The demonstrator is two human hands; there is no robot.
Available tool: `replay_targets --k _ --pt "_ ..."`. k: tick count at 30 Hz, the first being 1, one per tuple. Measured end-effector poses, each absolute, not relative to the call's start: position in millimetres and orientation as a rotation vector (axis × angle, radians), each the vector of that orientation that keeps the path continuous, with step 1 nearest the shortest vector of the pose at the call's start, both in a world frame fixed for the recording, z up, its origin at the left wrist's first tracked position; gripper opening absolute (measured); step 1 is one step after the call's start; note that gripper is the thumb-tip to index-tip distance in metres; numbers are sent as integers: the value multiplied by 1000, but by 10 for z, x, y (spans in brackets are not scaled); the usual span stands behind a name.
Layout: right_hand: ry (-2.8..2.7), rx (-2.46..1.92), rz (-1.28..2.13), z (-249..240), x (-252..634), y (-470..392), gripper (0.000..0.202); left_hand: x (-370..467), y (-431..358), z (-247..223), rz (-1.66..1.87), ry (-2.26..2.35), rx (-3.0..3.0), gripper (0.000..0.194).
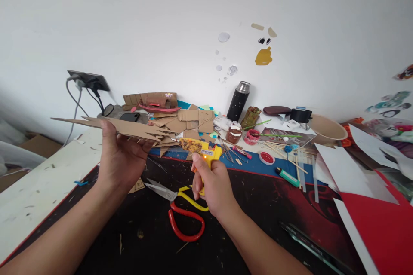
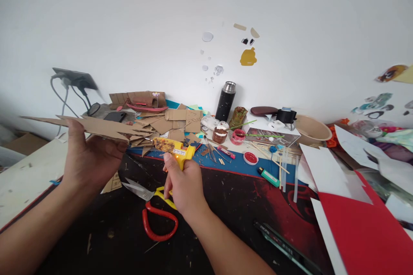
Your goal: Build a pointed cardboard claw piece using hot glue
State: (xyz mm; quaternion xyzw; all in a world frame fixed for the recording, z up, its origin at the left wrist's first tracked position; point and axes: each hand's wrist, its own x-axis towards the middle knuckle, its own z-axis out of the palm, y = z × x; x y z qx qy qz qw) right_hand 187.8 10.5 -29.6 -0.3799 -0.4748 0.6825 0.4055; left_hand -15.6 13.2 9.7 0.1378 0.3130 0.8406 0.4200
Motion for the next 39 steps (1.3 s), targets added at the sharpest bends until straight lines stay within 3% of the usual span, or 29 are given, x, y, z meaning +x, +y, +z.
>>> replay_targets --k 10,14,21,35,39 --pt "-1365 -993 1752 -313 1875 113 63 -309 169 193 2194 784 313 59" --pt "-1485 -1012 1815 -369 1871 82 56 -389 202 237 2251 828 234 65" --pt "-1605 -947 1990 -413 1887 108 41 -386 252 137 2200 838 280 58" --pt "-1992 -1058 2080 -363 1943 53 58 -497 308 -83 2183 785 392 51" --pt "-2090 -1100 2046 -316 1918 46 53 -523 314 -105 2185 767 393 51"
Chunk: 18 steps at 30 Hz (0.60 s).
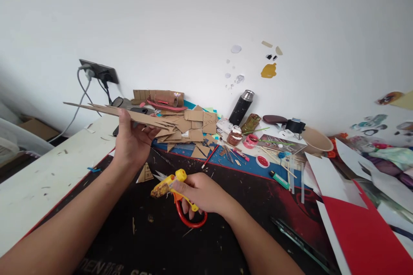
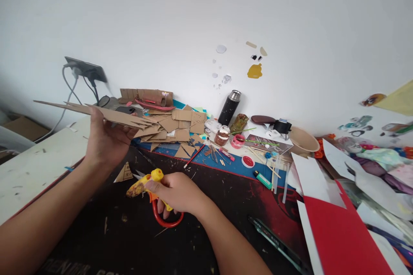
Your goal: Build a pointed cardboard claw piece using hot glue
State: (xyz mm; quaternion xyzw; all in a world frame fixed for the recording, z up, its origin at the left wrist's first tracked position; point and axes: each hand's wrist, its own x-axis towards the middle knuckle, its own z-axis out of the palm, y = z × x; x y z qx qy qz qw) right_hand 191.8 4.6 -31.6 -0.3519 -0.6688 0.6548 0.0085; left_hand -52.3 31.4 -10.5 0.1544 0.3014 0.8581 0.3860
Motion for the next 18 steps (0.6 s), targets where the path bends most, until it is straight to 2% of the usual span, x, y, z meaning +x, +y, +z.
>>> replay_targets --k 4,11,18 --pt "-2146 -1173 1854 -275 1890 52 40 -540 324 -114 2183 758 386 50" --pt "-2557 -1238 929 -64 1950 21 30 -527 300 -72 2158 725 357 48" --pt "-2435 -1258 748 -66 1936 110 27 -492 270 -36 2111 711 337 50"
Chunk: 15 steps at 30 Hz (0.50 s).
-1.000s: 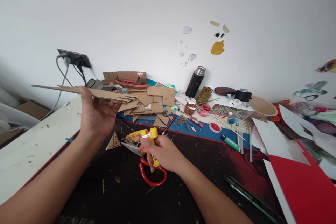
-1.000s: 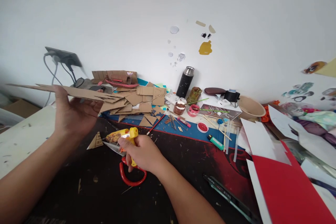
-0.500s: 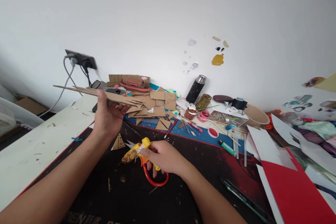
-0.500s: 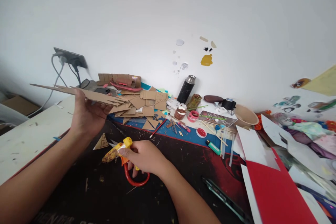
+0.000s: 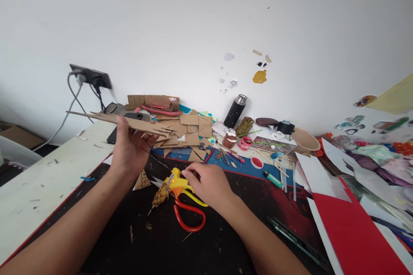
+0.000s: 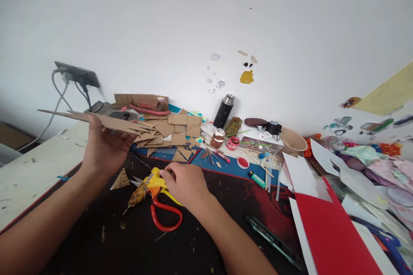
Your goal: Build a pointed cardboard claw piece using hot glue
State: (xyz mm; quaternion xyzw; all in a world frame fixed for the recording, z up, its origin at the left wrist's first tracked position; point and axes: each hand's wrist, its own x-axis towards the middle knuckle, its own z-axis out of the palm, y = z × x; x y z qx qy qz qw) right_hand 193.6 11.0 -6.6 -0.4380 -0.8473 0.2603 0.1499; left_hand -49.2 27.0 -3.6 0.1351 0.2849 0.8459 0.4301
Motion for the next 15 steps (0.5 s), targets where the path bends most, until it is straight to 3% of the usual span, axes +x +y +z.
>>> replay_targets --k 9,15 --pt "-2202 -1161 754 -137 1811 262 21 -396 235 -35 2024 734 326 48" --pt "-2103 -1180 627 -294 1924 272 31 -278 212 -76 1958 807 354 50"
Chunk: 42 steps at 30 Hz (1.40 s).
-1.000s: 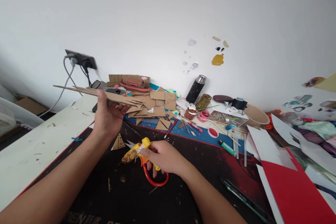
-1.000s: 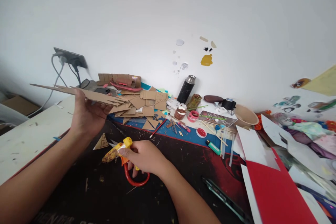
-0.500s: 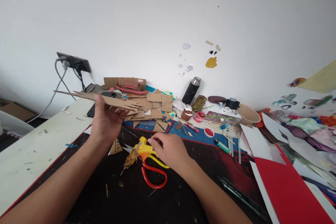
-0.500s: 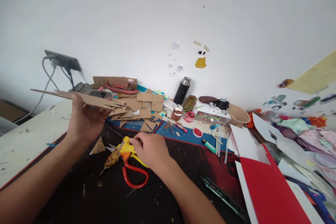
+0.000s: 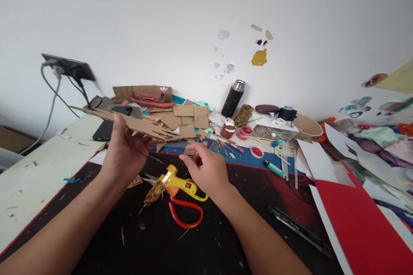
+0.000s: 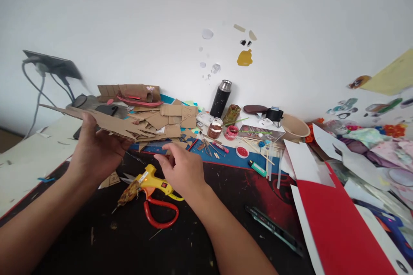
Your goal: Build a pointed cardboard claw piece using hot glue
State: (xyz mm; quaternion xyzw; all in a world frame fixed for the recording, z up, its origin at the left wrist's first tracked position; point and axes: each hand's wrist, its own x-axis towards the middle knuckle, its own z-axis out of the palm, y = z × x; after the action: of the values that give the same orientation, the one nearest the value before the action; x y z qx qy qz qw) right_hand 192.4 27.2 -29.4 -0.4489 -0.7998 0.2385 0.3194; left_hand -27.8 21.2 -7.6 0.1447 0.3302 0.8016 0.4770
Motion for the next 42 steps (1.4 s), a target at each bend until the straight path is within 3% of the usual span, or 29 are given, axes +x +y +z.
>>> replay_targets --k 11,24,42 --pt "-2171 -1249 629 -263 1969 257 49 -45 95 -115 1786 833 553 50" --pt "-2247 -1231 564 -294 1946 233 31 -3 90 -118 1775 892 573 52" --pt "-2254 -1212 547 -288 1939 231 25 -8 96 -154 1771 872 663 52"
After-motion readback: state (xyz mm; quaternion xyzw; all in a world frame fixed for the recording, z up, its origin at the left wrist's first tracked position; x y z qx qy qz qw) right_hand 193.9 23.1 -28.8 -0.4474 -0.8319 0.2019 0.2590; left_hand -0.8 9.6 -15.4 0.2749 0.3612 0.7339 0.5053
